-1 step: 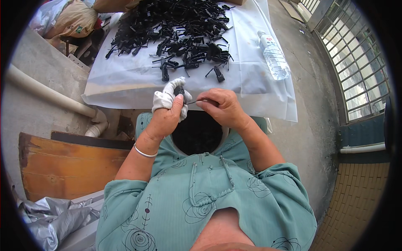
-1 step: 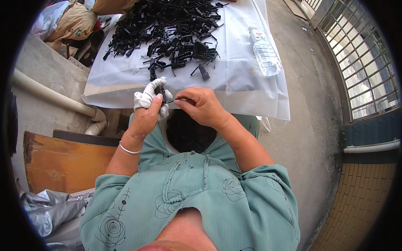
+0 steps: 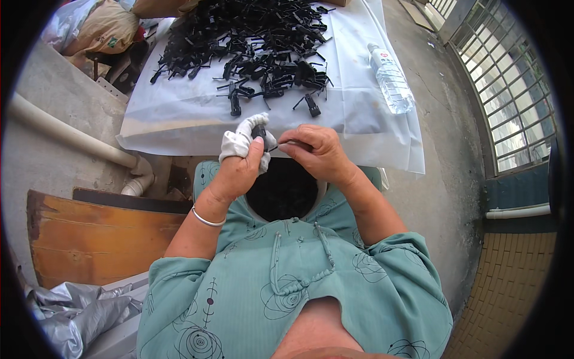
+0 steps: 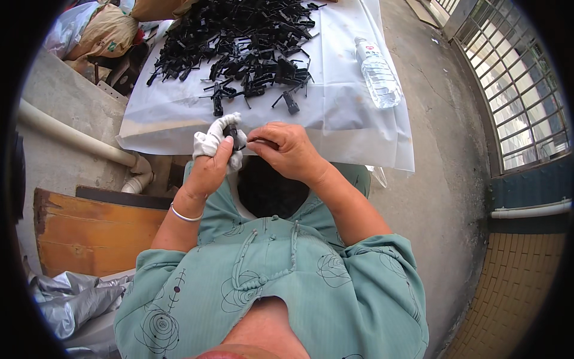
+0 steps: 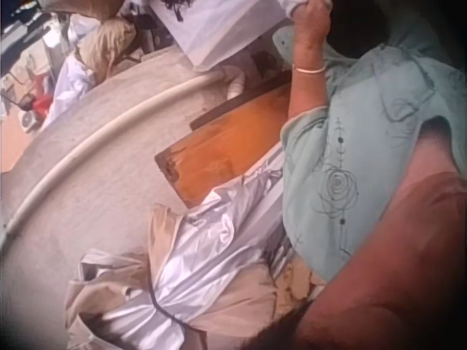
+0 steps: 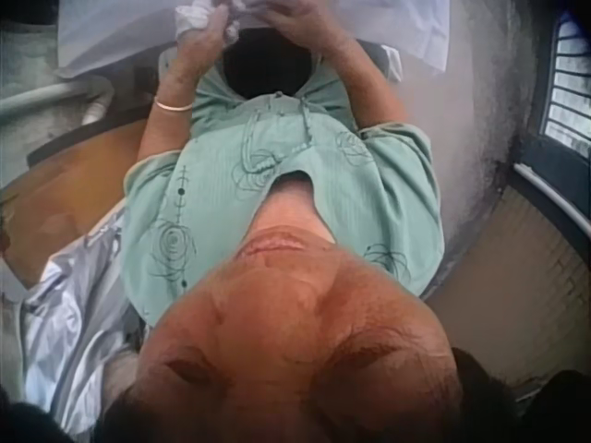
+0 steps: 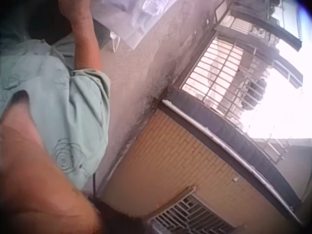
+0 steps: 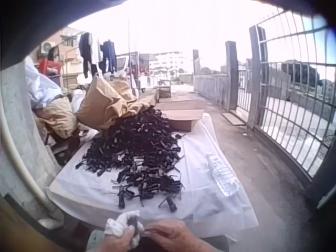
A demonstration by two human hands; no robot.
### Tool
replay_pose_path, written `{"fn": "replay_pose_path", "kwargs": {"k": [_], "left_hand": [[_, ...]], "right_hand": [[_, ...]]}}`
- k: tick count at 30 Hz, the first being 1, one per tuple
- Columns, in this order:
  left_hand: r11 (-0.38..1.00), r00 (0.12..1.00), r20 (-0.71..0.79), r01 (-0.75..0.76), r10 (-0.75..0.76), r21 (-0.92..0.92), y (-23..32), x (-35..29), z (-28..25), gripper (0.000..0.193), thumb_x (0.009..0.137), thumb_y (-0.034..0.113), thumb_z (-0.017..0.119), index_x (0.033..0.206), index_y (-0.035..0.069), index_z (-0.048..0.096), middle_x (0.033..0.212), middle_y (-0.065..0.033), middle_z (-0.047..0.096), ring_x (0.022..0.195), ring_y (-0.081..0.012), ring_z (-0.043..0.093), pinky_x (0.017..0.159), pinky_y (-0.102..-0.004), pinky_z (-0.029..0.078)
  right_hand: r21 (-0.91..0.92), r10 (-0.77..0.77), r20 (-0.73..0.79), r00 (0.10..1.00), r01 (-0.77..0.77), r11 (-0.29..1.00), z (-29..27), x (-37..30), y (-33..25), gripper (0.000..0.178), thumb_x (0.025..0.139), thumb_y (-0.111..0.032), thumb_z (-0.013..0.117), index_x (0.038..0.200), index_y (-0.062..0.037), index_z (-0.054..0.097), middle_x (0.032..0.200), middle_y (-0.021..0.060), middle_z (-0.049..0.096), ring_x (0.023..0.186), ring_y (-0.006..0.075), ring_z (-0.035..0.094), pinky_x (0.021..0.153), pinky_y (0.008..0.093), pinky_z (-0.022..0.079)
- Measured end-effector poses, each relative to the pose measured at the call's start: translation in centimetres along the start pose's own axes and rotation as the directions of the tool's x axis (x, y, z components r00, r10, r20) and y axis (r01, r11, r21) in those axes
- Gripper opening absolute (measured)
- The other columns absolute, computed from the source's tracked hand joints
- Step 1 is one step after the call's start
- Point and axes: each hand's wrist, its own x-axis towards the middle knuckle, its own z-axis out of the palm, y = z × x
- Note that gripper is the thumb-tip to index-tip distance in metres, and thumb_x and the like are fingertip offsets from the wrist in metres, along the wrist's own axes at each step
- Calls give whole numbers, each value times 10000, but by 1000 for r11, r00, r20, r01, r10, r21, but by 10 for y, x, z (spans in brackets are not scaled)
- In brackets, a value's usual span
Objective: Wiping small black plastic components with a white cloth at a workstation.
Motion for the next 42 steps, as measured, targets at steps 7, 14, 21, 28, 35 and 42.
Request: {"fn": "replay_pose_path", "kwargs": {"k": [7,14,21,28,35,42], "left_hand": [[983,983,163,-106,80,153,16,-3,2,256,846,61,428,1089,-9,468,734,0,493,587,-41,407,521,-183,354],[979,993,102,-73,55,189,0,-1,4,236,815,38,452,1044,-9,478,856,-72,524,736,-141,480,663,-270,417],[889,984,134,-161,114,429,0,-1,8,257,815,62,474,1063,-4,480,905,-164,546,835,-274,531,758,-322,427],[520,893,259,-429,369,738,-11,15,-15,363,828,147,565,1160,10,515,1076,-193,570,922,-329,564,824,-349,446],[965,974,10,226,-227,-135,-11,23,-15,219,928,194,448,1001,28,571,791,-42,602,502,-50,492,421,-191,388],[794,900,352,405,-258,-453,-10,20,-7,211,896,162,520,1065,35,517,759,-16,583,533,-54,496,412,-194,389]], "right_hand": [[198,176,-31,984,-166,966,10,5,-5,109,816,-78,623,845,-9,544,636,39,504,556,87,428,518,233,386],[12,95,67,993,-96,995,9,4,-10,210,891,-160,508,770,11,528,622,113,478,542,174,408,527,313,390],[118,253,90,963,-263,958,14,1,4,237,873,-159,522,711,14,534,606,116,508,527,179,409,523,306,390],[-727,-14,-332,943,-246,642,-23,9,41,186,826,-204,579,879,-26,570,729,110,592,566,254,542,567,347,458],[-539,-157,-201,967,25,842,-14,4,28,270,747,-112,643,1005,-66,579,749,86,582,605,260,567,539,346,465],[-349,-222,65,973,230,908,-12,9,-3,325,745,-44,624,1065,-67,571,752,84,563,578,215,545,502,307,446]]}}
